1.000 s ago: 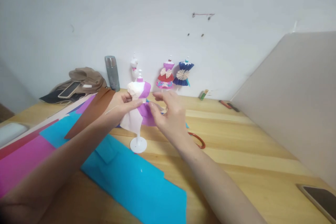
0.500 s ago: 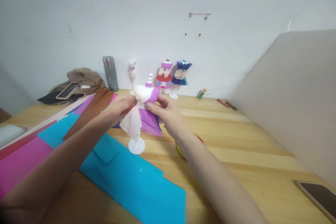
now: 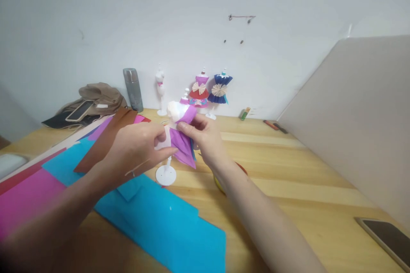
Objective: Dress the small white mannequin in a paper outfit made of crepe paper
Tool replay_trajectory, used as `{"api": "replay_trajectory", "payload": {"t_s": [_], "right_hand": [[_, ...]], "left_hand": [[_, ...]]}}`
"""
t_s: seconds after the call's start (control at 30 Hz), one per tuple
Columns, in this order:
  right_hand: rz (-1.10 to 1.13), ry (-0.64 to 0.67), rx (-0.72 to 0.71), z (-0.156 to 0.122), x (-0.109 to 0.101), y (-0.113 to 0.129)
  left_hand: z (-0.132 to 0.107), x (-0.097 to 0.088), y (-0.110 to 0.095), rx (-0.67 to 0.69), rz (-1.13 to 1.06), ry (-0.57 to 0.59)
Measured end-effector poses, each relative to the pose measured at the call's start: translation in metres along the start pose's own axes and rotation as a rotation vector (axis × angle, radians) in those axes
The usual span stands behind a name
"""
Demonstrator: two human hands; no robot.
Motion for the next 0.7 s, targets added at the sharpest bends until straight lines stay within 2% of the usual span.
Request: {"api": "replay_trajectory", "payload": {"t_s": [0.13, 0.3, 0.4, 0.47, 0.6, 0.7], "right_hand": [[-0.013, -0.02, 0.007, -0.001, 0.001, 0.0], [0.019, -0.049, -0.001, 0.001, 0.002, -0.003], [0.053, -0.055, -0.041, 0.003, 0.002, -0.003], [0.058, -0.064, -0.046, 0.003, 0.003, -0.003], [0.081, -0.07, -0.02, 0.002, 0.003, -0.004], [0.106, -0.062, -0.011, 0.003, 0.002, -0.005]], "left_hand": [[0.0, 0.004, 0.002, 0.004, 0.096, 0.064], [-0.006, -0.001, -0.004, 0.082, 0.189, -0.028], [-0.005, -0.002, -0.007, 0.091, 0.288, -0.016], [-0.003, -0.004, -0.004, 0.062, 0.258, 0.008], [0.003, -0.011, 0.01, -0.053, 0.056, 0.05], [0.005, -0.016, 0.02, -0.061, -0.049, 0.104]]}}
Point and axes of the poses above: each hand's wrist, its own z-axis towards the middle knuckle, its own x-axis out of the palm, y = z × x, the point moved 2 cm from there along z, towards the middle knuckle, and after that the axes turned 9 degrees about z, right-handed, at the moved point
